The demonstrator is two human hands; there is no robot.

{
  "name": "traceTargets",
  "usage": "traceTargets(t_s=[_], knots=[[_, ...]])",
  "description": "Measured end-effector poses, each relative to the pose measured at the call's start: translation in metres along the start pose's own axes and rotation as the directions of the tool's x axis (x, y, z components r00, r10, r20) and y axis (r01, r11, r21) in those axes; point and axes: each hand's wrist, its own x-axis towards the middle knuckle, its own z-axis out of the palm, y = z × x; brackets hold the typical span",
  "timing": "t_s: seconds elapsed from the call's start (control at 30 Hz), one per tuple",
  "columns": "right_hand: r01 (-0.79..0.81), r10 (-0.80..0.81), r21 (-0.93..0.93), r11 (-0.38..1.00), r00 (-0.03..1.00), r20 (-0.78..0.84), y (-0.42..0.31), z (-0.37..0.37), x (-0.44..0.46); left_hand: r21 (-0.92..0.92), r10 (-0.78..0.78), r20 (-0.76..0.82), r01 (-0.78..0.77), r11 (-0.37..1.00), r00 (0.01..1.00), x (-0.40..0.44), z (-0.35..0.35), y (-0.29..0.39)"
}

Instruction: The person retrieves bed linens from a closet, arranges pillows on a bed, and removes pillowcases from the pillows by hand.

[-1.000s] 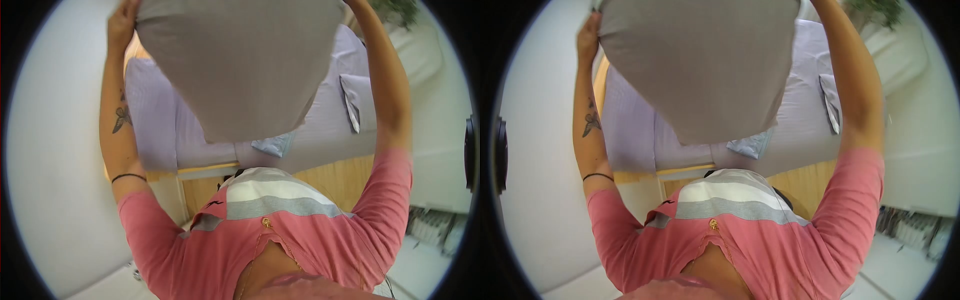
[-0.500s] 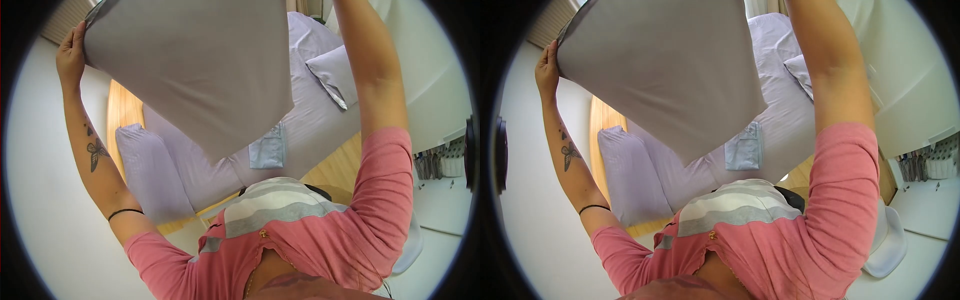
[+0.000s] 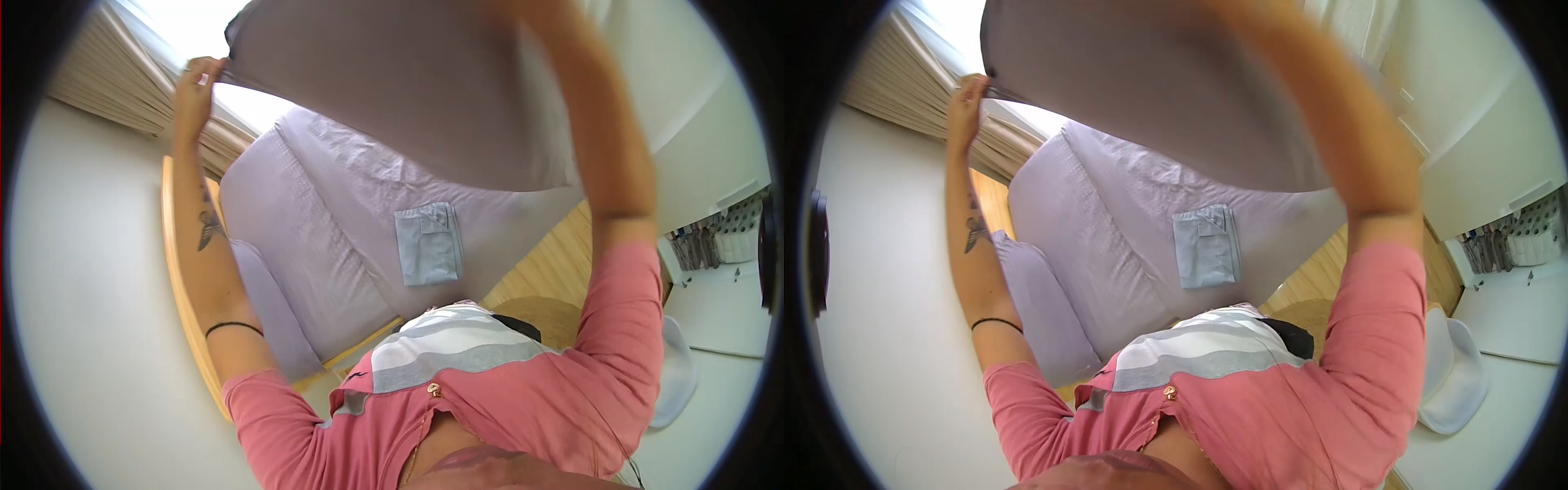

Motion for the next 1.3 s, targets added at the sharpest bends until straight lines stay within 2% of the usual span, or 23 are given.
traceTargets(t_s=[0.07, 0.1, 0.13, 0.17, 0.23, 0.3, 0.33, 0.4, 0.47, 0.5, 0.6, 0.7, 0.73, 0.83, 0.87, 0.9, 0.93, 1.0, 1.07, 1.13, 1.23, 1.27, 1.3], knots=[[-0.092, 0.012, 0.352, 0.931, 0.975, 0.223, -0.062, 0.077, -0.02, 0.003, -0.142, 0.099, 0.142, 0.99, 0.985, -0.049, 0.036, -0.023], [-0.187, 0.018, 0.488, 0.853, 0.944, 0.33, -0.093, 0.115, -0.029, -0.003, -0.343, 0.246, 0.355, 0.935, 0.906, -0.073, 0.065, -0.048], [-0.007, -0.189, 0.382, 0.924, 0.861, 0.472, -0.132, 0.157, -0.051, 0.055, -0.342, 0.384, 0.349, 0.936, 0.858, -0.109, 0.083, -0.077], [-0.049, -0.233, 0.469, 0.882, 0.82, 0.523, -0.175, 0.218, -0.094, 0.108, -0.343, 0.519, 0.337, 0.935, 0.783, -0.158, 0.099, -0.103], [-0.09, -0.295, 0.638, 0.765, 0.832, 0.471, -0.258, 0.304, -0.183, 0.017, -0.463, 0.505, 0.528, 0.849, 0.728, -0.284, 0.134, -0.125], [-0.217, -0.501, 0.765, 0.607, 0.642, 0.58, -0.307, 0.299, -0.215, 0.25, -0.694, 0.682, 0.818, 0.518, 0.231, -0.352, 0.131, -0.083], [-0.236, -0.53, 0.787, 0.57, 0.626, 0.572, -0.305, 0.293, -0.222, 0.183, -0.716, 0.683, 0.916, 0.357, 0.143, -0.412, 0.133, -0.082], [-0.74, -0.506, 0.655, 0.154, 0.51, 0.696, -0.29, 0.286, -0.23, 0.143, -0.727, 0.683, 0.988, 0.05, -0.062, -0.512, 0.132, -0.062], [-0.856, -0.319, 0.513, 0.061, 0.47, 0.823, -0.238, 0.279, -0.256, 0.191, -0.695, 0.658, 0.957, -0.219, -0.29, -0.543, 0.12, -0.013], [-0.888, -0.02, 0.451, 0.091, 0.451, 0.892, -0.217, 0.272, -0.278, 0.206, -0.657, 0.641, 0.914, -0.35, -0.396, -0.544, 0.115, 0.014], [-0.953, 0.603, 0.18, 0.244, 0.295, 0.741, -0.136, 0.245, -0.323, -0.015, -0.646, 0.655, 0.848, -0.53, -0.392, -0.614, 0.141, 0.062], [-0.952, 0.81, -0.113, 0.286, 0.177, 0.559, -0.078, 0.231, -0.369, -0.172, -0.762, 0.543, 0.841, -0.513, -0.353, -0.625, 0.166, 0.095], [-0.95, 0.81, -0.129, 0.284, 0.166, 0.563, -0.073, 0.237, -0.37, -0.167, -0.751, 0.553, 0.835, -0.524, -0.361, -0.62, 0.177, 0.104], [-0.866, 0.718, -0.023, 0.499, 0.399, 0.57, -0.083, 0.282, -0.354, -0.206, -0.964, 0.016, 0.943, -0.263, -0.265, -0.599, 0.198, 0.113], [-0.844, 0.671, 0.05, 0.534, 0.459, 0.582, -0.097, 0.308, -0.343, -0.2, -0.964, 0.033, 0.943, -0.267, -0.266, -0.597, 0.199, 0.111], [-0.811, 0.629, 0.104, 0.575, 0.52, 0.578, -0.113, 0.332, -0.323, -0.068, -0.969, -0.112, 0.975, -0.212, -0.218, -0.597, 0.198, 0.109], [-0.81, 0.53, 0.121, 0.574, 0.48, 0.699, -0.13, 0.351, -0.307, 0.065, -0.959, -0.246, 0.984, -0.163, -0.143, -0.598, 0.195, 0.102], [-0.71, 0.432, 0.125, 0.693, 0.547, 0.717, -0.168, 0.397, -0.299, 0.192, -0.881, -0.441, 0.977, 0.094, 0.172, -0.599, 0.174, 0.083], [-0.705, 0.486, 0.004, 0.709, 0.492, 0.723, -0.139, 0.405, -0.319, 0.214, -0.888, -0.459, 0.968, -0.133, -0.021, -0.597, 0.14, 0.063], [-0.653, 0.636, -0.236, 0.719, 0.484, 0.601, -0.088, 0.393, -0.359, 0.306, -0.914, -0.406, 0.945, -0.115, 0.02, -0.632, 0.125, 0.05], [-0.551, 0.819, -0.607, 0.573, 0.367, 0.441, 0.017, 0.308, -0.473, 0.377, -0.952, -0.301, 0.923, -0.071, 0.05, -0.643, 0.146, 0.044], [-0.393, 0.91, -0.821, 0.415, 0.193, 0.368, 0.04, 0.274, -0.503, 0.373, -0.972, -0.228, 0.927, -0.034, 0.056, -0.643, 0.15, 0.045], [-0.418, 0.975, -0.891, 0.175, -0.053, 0.216, 0.062, 0.24, -0.516, 0.383, -0.974, -0.222, 0.923, -0.042, 0.048, -0.642, 0.154, 0.044]])
